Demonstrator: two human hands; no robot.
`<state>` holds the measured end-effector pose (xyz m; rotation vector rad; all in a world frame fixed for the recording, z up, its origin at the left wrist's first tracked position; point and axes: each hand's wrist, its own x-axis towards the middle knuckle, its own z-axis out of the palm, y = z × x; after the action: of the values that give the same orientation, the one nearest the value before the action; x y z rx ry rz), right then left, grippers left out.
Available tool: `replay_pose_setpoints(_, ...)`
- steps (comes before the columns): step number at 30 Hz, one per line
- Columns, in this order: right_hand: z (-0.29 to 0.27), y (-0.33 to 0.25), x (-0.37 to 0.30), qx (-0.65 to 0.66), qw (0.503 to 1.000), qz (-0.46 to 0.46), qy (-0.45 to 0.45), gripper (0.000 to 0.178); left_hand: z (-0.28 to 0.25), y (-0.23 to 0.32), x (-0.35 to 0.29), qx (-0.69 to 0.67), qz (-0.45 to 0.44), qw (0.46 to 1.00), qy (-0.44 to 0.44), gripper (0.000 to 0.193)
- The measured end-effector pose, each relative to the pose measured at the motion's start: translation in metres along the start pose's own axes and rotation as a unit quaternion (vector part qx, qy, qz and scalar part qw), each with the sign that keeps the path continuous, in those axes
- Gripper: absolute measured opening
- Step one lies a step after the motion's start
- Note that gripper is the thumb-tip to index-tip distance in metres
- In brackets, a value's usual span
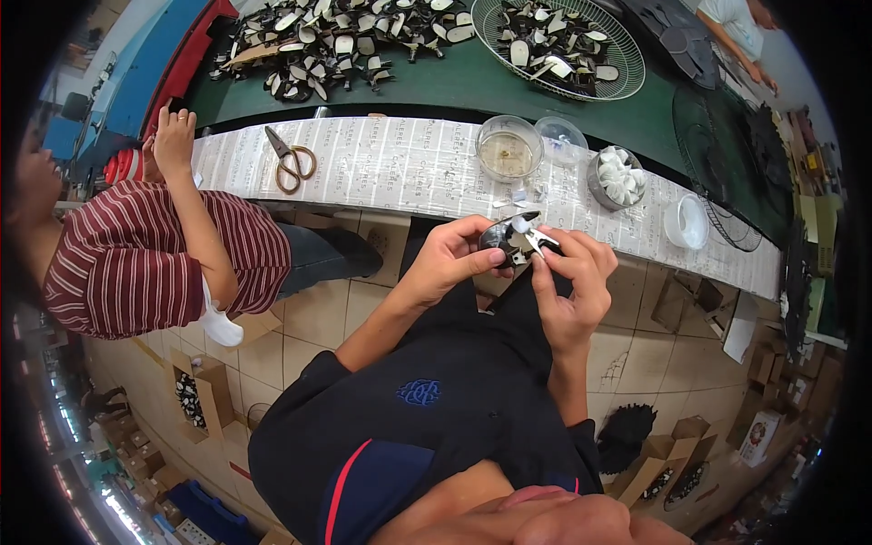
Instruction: The recorder is assembling small black and white shoe components, possibly heel or toe reinforcements, by applying adhesive and fitting them together at a factory workbench.
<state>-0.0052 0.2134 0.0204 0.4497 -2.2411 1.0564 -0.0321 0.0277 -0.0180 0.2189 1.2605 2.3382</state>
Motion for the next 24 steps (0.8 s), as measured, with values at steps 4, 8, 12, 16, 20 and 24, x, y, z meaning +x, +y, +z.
replay_pose_setpoints(4, -0.002, 0.001, 0.003, -0.041, 0.998, 0.018, 0.038, 0.02, -0.001, 0.0, -0.001, 0.007, -0.001, 1.0, -0.001, 0.025)
replay_pose_setpoints(8, -0.009, 0.001, 0.001, -0.045, 0.996, 0.03, 0.077, 0.02, 0.0, 0.004, -0.002, -0.005, -0.008, 1.0, -0.003, 0.024)
replay_pose_setpoints(12, -0.013, -0.001, -0.002, -0.02, 0.993, 0.044, 0.104, 0.019, 0.001, 0.006, -0.003, -0.009, -0.009, 1.0, 0.005, 0.024)
replay_pose_setpoints(16, -0.01, -0.006, -0.003, 0.028, 0.996, 0.053, 0.07, 0.02, 0.002, 0.004, -0.002, -0.005, -0.005, 1.0, -0.003, 0.024)
replay_pose_setpoints(20, -0.007, -0.008, 0.0, 0.024, 0.999, 0.028, 0.026, 0.02, 0.003, 0.002, -0.003, -0.005, -0.018, 1.0, 0.002, 0.024)
replay_pose_setpoints(24, -0.004, -0.006, 0.0, -0.012, 1.0, 0.0, 0.014, 0.021, 0.005, 0.004, -0.004, -0.007, -0.029, 1.0, 0.006, 0.024)
